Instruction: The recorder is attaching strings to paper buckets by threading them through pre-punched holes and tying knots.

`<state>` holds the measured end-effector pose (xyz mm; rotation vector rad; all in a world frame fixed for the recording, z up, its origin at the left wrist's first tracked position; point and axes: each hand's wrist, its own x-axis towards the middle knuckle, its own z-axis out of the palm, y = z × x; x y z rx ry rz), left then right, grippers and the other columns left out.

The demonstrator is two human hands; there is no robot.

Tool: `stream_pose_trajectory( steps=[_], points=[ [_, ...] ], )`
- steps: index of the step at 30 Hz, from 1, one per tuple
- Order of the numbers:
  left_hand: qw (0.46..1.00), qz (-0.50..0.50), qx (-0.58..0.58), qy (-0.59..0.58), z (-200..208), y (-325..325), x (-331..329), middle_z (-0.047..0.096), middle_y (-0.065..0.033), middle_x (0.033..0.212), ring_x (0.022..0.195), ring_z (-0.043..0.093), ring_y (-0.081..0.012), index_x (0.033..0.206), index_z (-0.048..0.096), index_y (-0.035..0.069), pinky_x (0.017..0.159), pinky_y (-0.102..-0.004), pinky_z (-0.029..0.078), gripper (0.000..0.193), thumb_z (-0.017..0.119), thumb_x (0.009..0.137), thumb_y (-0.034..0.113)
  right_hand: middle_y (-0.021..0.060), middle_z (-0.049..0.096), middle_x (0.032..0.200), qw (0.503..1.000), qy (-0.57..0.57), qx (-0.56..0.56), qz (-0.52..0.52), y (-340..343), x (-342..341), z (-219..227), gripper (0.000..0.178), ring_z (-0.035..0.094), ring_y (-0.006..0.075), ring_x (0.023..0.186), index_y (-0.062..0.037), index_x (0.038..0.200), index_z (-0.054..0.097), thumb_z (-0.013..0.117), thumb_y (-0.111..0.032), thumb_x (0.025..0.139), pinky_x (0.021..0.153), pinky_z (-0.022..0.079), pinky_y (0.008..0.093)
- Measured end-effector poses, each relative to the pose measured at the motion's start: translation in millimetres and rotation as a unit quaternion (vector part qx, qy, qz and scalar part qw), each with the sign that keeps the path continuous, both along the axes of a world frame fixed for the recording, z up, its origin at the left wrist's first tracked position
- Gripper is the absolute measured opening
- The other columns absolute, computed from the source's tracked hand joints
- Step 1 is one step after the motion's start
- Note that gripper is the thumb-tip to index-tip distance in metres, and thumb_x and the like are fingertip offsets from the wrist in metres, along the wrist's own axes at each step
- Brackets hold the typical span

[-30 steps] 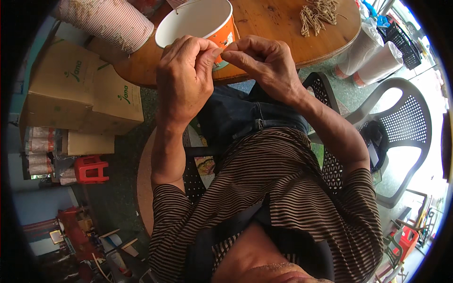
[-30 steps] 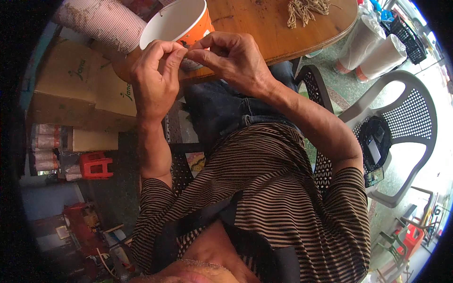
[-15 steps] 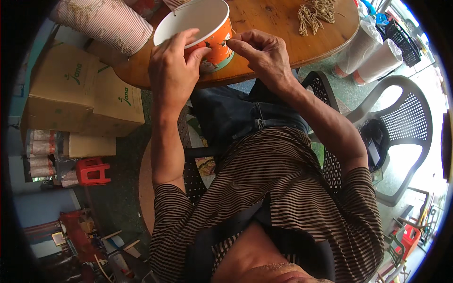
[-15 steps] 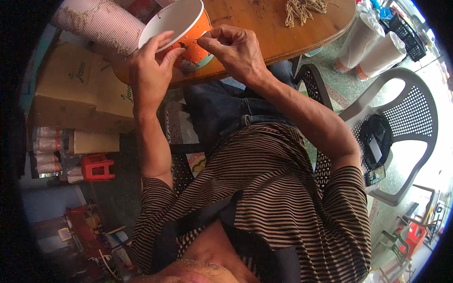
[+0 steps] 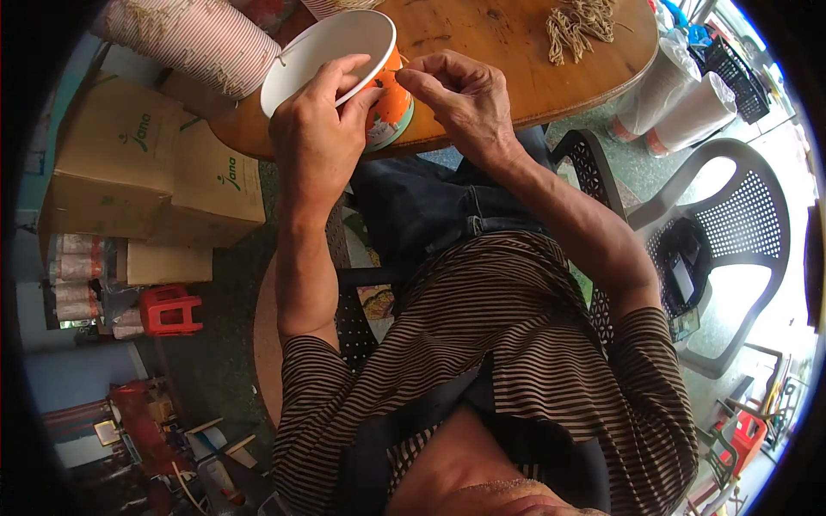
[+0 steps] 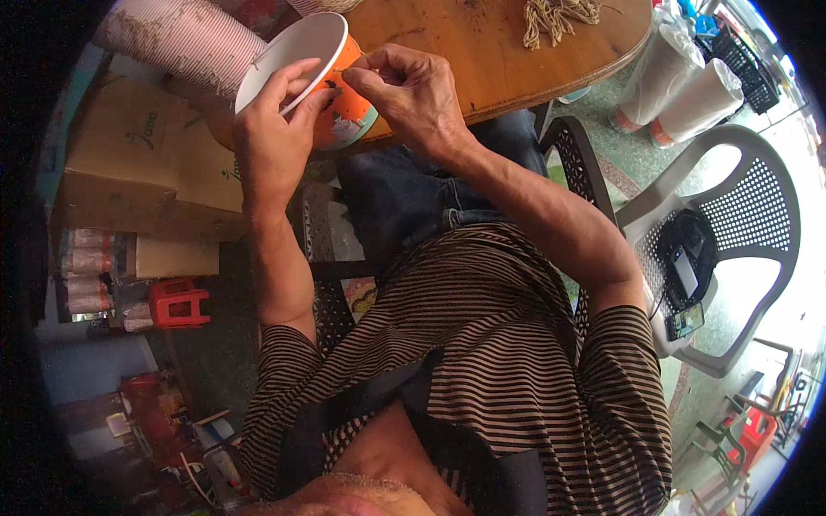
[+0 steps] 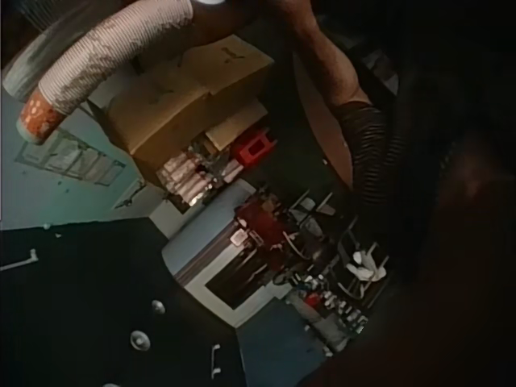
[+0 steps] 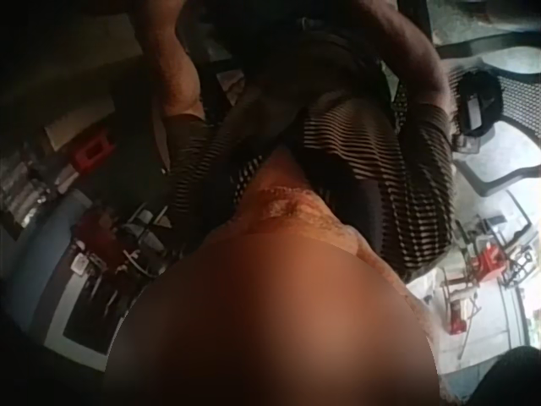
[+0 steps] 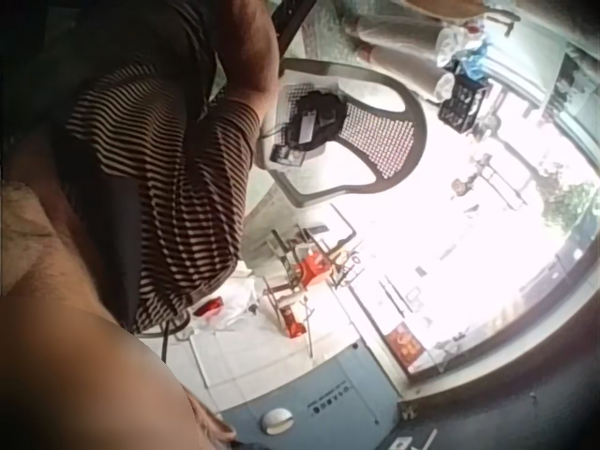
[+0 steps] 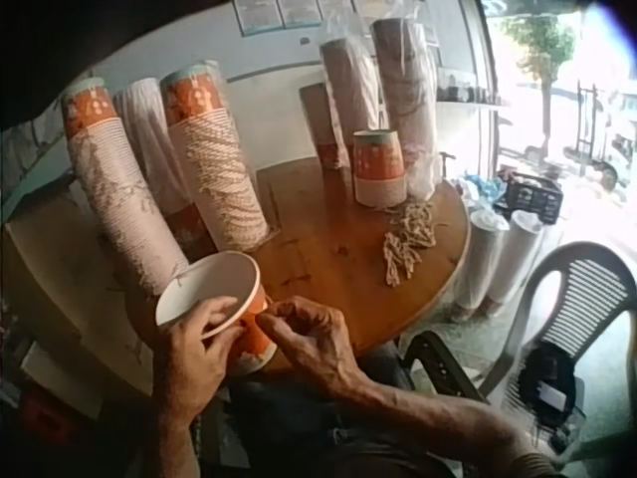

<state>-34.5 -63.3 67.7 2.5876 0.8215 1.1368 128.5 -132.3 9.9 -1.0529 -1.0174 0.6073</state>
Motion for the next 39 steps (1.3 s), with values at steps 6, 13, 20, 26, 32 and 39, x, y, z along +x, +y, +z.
stream_pose_trajectory(
  steps=[6,13,20,26,32,39],
  points=[
    [1.0,-0.008,-0.007,-0.002,1.0,-0.1,-2.6,0.077,-0.0117,0.092,0.08,0.074,-0.0263,0.118,0.07,0.006,0.072,-0.0363,0.057,0.031,0.079,0.09,0.013,-0.0018,0.068,0.077,1.0,0.015,0.016,0.004,3.8,-3.8,-4.6,0.021,0.056,0.0022,0.07,0.0024,0.099,0.075,0.074,-0.019,0.096,0.063,0.046,0.021],
    [1.0,-0.008,0.002,0.008,0.2,-1.3,-1.5,0.076,-0.0108,0.091,0.079,0.074,-0.026,0.118,0.07,0.006,0.07,-0.0364,0.056,0.031,0.079,0.09,0.015,-0.0012,0.068,0.076,1.0,0.002,0.017,0.002,5.9,-1.8,-7.5,0.022,0.056,0.0024,0.069,0.0031,0.099,0.075,0.075,-0.019,0.096,0.062,0.045,0.0217],
    [1.0,-0.007,0.0,0.011,1.0,-1.8,-2.0,0.077,-0.0105,0.091,0.079,0.074,-0.026,0.118,0.07,0.006,0.071,-0.0369,0.056,0.031,0.079,0.09,0.015,0.0018,0.072,0.08,1.0,0.001,0.013,-0.004,4.9,-3.4,-4.3,0.022,0.061,0.0039,0.073,0.0031,0.101,0.076,0.075,-0.018,0.095,0.066,0.049,0.0223],
    [1.0,-0.008,-0.011,0.007,0.4,-2.2,-1.7,0.077,-0.0109,0.092,0.08,0.074,-0.0266,0.118,0.07,0.006,0.071,-0.037,0.056,0.03,0.079,0.09,0.014,0.0002,0.07,0.077,1.0,0.0,0.02,-0.011,8.5,-3.5,-6.0,0.023,0.058,0.0033,0.071,0.0027,0.099,0.076,0.075,-0.019,0.095,0.064,0.047,0.0221],
    [1.0,-0.007,0.001,0.015,0.6,-2.3,-2.0,0.077,-0.012,0.094,0.082,0.075,-0.0272,0.117,0.07,0.005,0.072,-0.0372,0.057,0.029,0.078,0.091,0.013,-0.0018,0.066,0.073,1.0,-0.01,0.021,-0.018,10.9,-2.1,-6.7,0.023,0.054,0.0025,0.066,0.0023,0.098,0.076,0.076,-0.02,0.094,0.059,0.043,0.0228],
    [1.0,-0.007,-0.003,0.017,1.4,-3.1,-1.5,0.078,-0.0128,0.098,0.088,0.076,-0.0279,0.117,0.071,0.005,0.076,-0.037,0.058,0.028,0.077,0.091,0.012,0.001,0.07,0.075,1.0,-0.005,0.023,0.002,11.8,-1.6,-5.0,0.022,0.058,0.0037,0.068,0.0018,0.099,0.077,0.076,-0.02,0.094,0.06,0.047,0.0231]
  ],
)
